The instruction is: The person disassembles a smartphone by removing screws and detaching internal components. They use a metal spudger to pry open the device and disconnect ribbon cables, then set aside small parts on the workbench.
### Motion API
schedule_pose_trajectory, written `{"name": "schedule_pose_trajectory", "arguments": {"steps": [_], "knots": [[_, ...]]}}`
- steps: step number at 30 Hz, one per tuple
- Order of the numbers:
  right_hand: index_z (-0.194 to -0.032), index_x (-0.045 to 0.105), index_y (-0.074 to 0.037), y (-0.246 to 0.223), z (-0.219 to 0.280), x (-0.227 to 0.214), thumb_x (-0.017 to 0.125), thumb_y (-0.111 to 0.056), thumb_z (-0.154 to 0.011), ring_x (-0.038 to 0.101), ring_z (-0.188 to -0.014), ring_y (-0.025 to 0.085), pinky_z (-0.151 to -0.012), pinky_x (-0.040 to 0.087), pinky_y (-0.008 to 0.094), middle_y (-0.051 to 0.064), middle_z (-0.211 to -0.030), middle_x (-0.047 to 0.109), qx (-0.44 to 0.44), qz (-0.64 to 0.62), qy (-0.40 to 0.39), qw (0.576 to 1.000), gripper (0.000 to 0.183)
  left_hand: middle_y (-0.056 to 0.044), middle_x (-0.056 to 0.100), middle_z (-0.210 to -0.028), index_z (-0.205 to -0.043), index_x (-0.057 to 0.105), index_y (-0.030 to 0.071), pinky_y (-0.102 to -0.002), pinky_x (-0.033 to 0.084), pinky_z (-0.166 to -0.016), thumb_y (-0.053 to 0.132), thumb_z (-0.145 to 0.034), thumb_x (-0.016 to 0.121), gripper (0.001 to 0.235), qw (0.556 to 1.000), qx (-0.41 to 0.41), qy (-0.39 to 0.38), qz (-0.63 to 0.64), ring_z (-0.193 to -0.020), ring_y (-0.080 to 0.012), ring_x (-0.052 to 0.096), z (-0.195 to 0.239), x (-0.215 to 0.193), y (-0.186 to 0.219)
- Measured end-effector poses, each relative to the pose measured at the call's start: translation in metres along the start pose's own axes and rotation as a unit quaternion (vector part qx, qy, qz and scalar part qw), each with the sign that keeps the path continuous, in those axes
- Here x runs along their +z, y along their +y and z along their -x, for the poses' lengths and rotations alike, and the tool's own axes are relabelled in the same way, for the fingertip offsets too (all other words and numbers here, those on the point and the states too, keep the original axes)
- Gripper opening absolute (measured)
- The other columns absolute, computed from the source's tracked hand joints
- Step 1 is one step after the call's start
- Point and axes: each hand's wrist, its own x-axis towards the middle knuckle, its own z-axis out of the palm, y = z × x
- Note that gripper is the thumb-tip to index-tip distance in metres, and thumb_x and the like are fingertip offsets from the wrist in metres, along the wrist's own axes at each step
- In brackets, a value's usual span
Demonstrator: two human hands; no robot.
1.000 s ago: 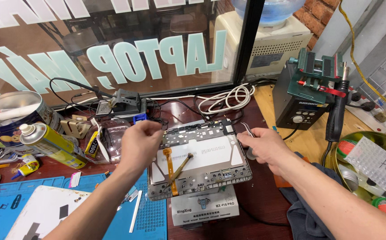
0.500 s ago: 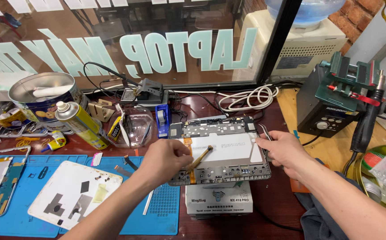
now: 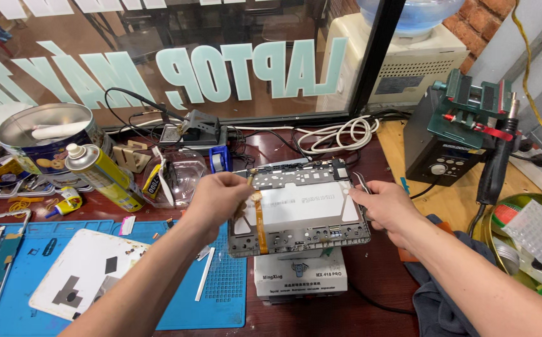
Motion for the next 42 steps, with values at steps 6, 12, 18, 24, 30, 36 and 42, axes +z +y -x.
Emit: {"name": "schedule_pose_trajectory", "arguments": {"steps": [6, 12, 18, 24, 30, 36, 42], "knots": [[-0.097, 0.072, -0.003, -0.003, 0.011, 0.011, 0.068, -0.020, -0.094, 0.055, -0.057, 0.004, -0.051, 0.044, 0.024, 0.001, -0.074, 0.068, -0.189, 0.097, 0.151, 0.966, 0.018, -0.007, 0.055, -0.069, -0.090, 0.059, -0.001, -0.028, 0.023, -0.033, 0.005, -0.086, 0.067, 0.011, 0.985, -0.102, -0.050, 0.132, -0.040, -0.0086, 0.035, 0.016, -0.055, -0.005], [-0.094, 0.072, 0.001, -0.030, 0.021, 0.042, 0.067, -0.024, -0.095, 0.049, -0.057, 0.007, -0.050, 0.042, 0.029, 0.004, -0.080, 0.070, -0.147, 0.065, -0.002, 0.987, 0.025, -0.012, 0.076, -0.089, -0.098, 0.063, 0.000, -0.025, 0.018, -0.033, 0.007, -0.086, 0.063, 0.014, 0.976, -0.172, -0.095, 0.090, -0.037, -0.0058, 0.029, 0.033, -0.038, -0.004], [-0.099, 0.071, 0.001, -0.043, 0.034, 0.074, 0.066, -0.023, -0.095, 0.045, -0.052, 0.007, -0.043, 0.046, 0.028, 0.006, -0.086, 0.071, -0.087, 0.067, -0.087, 0.990, 0.024, -0.012, 0.075, -0.090, -0.102, 0.064, 0.001, -0.024, 0.020, -0.035, 0.004, -0.086, 0.064, 0.016, 0.984, -0.150, -0.071, 0.072, -0.040, -0.0049, 0.031, 0.038, -0.030, 0.000], [-0.115, 0.068, -0.005, -0.041, 0.046, 0.087, 0.061, -0.019, -0.094, 0.042, -0.049, 0.007, -0.040, 0.029, 0.024, 0.011, -0.096, 0.078, -0.007, 0.079, -0.197, 0.977, 0.026, -0.012, 0.073, -0.086, -0.104, 0.062, 0.002, -0.026, 0.019, -0.034, 0.010, -0.089, 0.063, 0.018, 0.978, -0.171, -0.085, 0.086, -0.039, -0.0065, 0.031, 0.039, -0.019, -0.006], [-0.116, 0.067, -0.004, -0.043, 0.053, 0.098, 0.062, -0.020, -0.094, 0.042, -0.047, 0.006, -0.040, 0.030, 0.024, 0.007, -0.099, 0.079, 0.008, 0.083, -0.226, 0.971, 0.028, -0.008, 0.070, -0.081, -0.112, 0.061, 0.005, -0.026, 0.019, -0.036, 0.008, -0.085, 0.071, 0.029, 0.974, -0.178, -0.087, 0.114, -0.040, -0.0063, 0.032, 0.039, -0.011, -0.006], [-0.114, 0.071, -0.005, -0.042, 0.056, 0.101, 0.070, -0.015, -0.091, 0.040, -0.047, 0.005, -0.040, 0.028, 0.023, 0.004, -0.079, 0.065, -0.004, 0.123, -0.235, 0.964, 0.025, -0.001, 0.056, -0.065, -0.106, 0.067, 0.005, -0.025, 0.018, -0.036, 0.005, -0.079, 0.080, 0.030, 0.975, -0.170, -0.116, 0.085, -0.042, -0.0055, 0.034, 0.045, -0.010, -0.004], [-0.114, 0.074, -0.007, -0.037, 0.052, 0.106, 0.070, -0.017, -0.091, 0.042, -0.049, 0.003, -0.043, 0.031, 0.021, 0.001, -0.078, 0.067, -0.046, 0.114, -0.246, 0.962, 0.026, 0.001, 0.057, -0.062, -0.088, 0.066, 0.007, -0.025, 0.020, -0.037, 0.003, -0.079, 0.079, 0.017, 0.977, -0.150, -0.144, 0.042, -0.041, -0.0062, 0.035, 0.056, -0.009, -0.004]]}}
